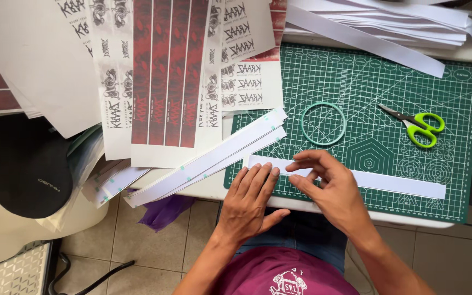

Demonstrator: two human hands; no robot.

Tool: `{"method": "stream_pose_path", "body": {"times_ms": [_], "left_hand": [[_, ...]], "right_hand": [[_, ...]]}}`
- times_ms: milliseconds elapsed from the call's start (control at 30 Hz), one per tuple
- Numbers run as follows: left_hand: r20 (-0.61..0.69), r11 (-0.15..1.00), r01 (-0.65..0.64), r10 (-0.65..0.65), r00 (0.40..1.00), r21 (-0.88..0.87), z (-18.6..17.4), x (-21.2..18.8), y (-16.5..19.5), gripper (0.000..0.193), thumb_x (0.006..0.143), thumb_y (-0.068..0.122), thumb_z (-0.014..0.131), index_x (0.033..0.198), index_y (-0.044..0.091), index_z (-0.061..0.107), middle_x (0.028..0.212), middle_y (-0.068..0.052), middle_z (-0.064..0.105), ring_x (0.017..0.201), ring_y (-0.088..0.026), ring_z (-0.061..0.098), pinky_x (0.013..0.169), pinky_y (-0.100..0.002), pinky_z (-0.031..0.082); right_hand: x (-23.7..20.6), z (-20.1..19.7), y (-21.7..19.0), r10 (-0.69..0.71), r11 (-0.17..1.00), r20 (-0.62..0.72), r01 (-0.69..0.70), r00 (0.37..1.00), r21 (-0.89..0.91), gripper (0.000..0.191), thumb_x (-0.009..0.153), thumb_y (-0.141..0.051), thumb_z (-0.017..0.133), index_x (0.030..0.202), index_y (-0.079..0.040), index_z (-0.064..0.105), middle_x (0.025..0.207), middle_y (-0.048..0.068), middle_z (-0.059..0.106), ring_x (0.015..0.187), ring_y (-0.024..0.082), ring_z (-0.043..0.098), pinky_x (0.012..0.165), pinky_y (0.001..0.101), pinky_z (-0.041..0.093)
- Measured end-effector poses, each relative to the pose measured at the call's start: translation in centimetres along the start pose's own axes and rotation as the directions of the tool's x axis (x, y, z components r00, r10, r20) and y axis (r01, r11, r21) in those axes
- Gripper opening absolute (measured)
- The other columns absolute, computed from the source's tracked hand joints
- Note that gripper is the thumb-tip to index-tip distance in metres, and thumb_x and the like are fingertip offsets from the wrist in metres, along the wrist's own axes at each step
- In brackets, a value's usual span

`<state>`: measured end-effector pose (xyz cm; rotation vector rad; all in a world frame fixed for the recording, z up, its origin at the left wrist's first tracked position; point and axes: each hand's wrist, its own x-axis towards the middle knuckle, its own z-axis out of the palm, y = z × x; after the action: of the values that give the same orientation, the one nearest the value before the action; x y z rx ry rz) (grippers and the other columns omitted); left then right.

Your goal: The person cuts a green measuring tape with scissors and then aligns and folds white paper strips on a green cutting mat. The person handles printed sheets and stacks of paper strips while working at a cluttered craft table.

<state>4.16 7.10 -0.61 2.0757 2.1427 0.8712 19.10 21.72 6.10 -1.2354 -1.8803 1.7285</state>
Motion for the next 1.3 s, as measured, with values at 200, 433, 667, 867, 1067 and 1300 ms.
{"method": "stream_pose_path", "body": {"times_ms": [200, 433, 667, 867, 1067, 1300], "left_hand": [[-0.009, 1.0, -0.018, 0.018, 1.0, 0.008, 0.0, -0.2, -0.4, 0.082, 0.097, 0.062, 0.061, 0.152, 0.003, 0.048, 0.15, -0.016, 0.055, 0.14, -0.032, 0.051, 0.122, -0.049, 0.036], [-0.011, 1.0, -0.007, 0.008, 1.0, 0.013, -0.2, -0.2, -0.7, 0.081, 0.098, 0.064, 0.057, 0.154, 0.005, 0.048, 0.15, -0.015, 0.055, 0.139, -0.03, 0.052, 0.122, -0.047, 0.037], [-0.012, 1.0, -0.004, 0.004, 1.0, 0.031, -0.6, -0.3, -1.0, 0.082, 0.1, 0.066, 0.054, 0.156, 0.006, 0.047, 0.15, -0.014, 0.056, 0.139, -0.029, 0.053, 0.121, -0.045, 0.038], [-0.036, 0.999, -0.006, 0.008, 0.999, 0.052, -1.1, -0.1, -1.2, 0.081, 0.099, 0.067, 0.052, 0.156, 0.01, 0.047, 0.149, -0.013, 0.056, 0.138, -0.029, 0.054, 0.121, -0.044, 0.038], [-0.059, 0.998, -0.01, 0.013, 0.998, 0.062, -1.3, -0.1, -1.4, 0.081, 0.1, 0.068, 0.053, 0.156, 0.01, 0.048, 0.15, -0.013, 0.056, 0.138, -0.029, 0.054, 0.121, -0.044, 0.038], [-0.056, 0.997, -0.02, 0.024, 0.998, 0.068, -1.3, -0.1, -1.6, 0.081, 0.099, 0.068, 0.053, 0.155, 0.01, 0.049, 0.15, -0.013, 0.056, 0.138, -0.028, 0.054, 0.121, -0.045, 0.038]], "right_hand": [[1.1, 1.0, 0.2, 0.0, 0.995, 0.056, -0.005, 0.998, 0.1, 0.034, 0.087, -0.006, 0.076, 0.118, -0.005, 0.063, 0.096, 0.004, 0.075, 0.079, 0.002, 0.062, 0.063, 0.0179, 0.047], [1.4, 1.1, -0.2, 0.049, 0.994, 0.049, -0.053, 0.998, 0.091, 0.033, 0.084, -0.004, 0.078, 0.113, -0.008, 0.062, 0.09, 0.002, 0.071, 0.067, 0.001, 0.049, 0.055, 0.017, 0.037], [3.3, -0.3, -2.2, -0.177, 0.974, 0.032, 0.18, 0.984, -0.14, 0.033, 0.087, -0.009, 0.078, 0.116, -0.008, 0.062, 0.101, 0.001, 0.072, 0.078, 0.005, 0.06, 0.063, 0.0207, 0.046], [8.3, 0.9, -3.2, -0.567, 0.466, 0.305, 0.603, 0.765, -0.648, 0.085, 0.073, -0.028, 0.088, 0.145, -0.007, 0.049, 0.144, 0.015, 0.056, 0.138, 0.035, 0.048, 0.114, 0.0509, 0.04], [11.0, 1.9, -3.2, -0.554, 0.4, 0.375, 0.633, 0.743, -0.663, 0.107, 0.066, -0.038, 0.09, 0.155, -0.009, 0.037, 0.158, 0.016, 0.04, 0.154, 0.039, 0.026, 0.124, 0.0582, 0.027], [11.5, 2.4, -3.8, -0.515, 0.382, 0.389, 0.611, 0.764, -0.693, 0.104, 0.068, -0.037, 0.09, 0.155, -0.012, 0.039, 0.159, 0.015, 0.04, 0.153, 0.039, 0.026, 0.126, 0.0594, 0.024]]}}
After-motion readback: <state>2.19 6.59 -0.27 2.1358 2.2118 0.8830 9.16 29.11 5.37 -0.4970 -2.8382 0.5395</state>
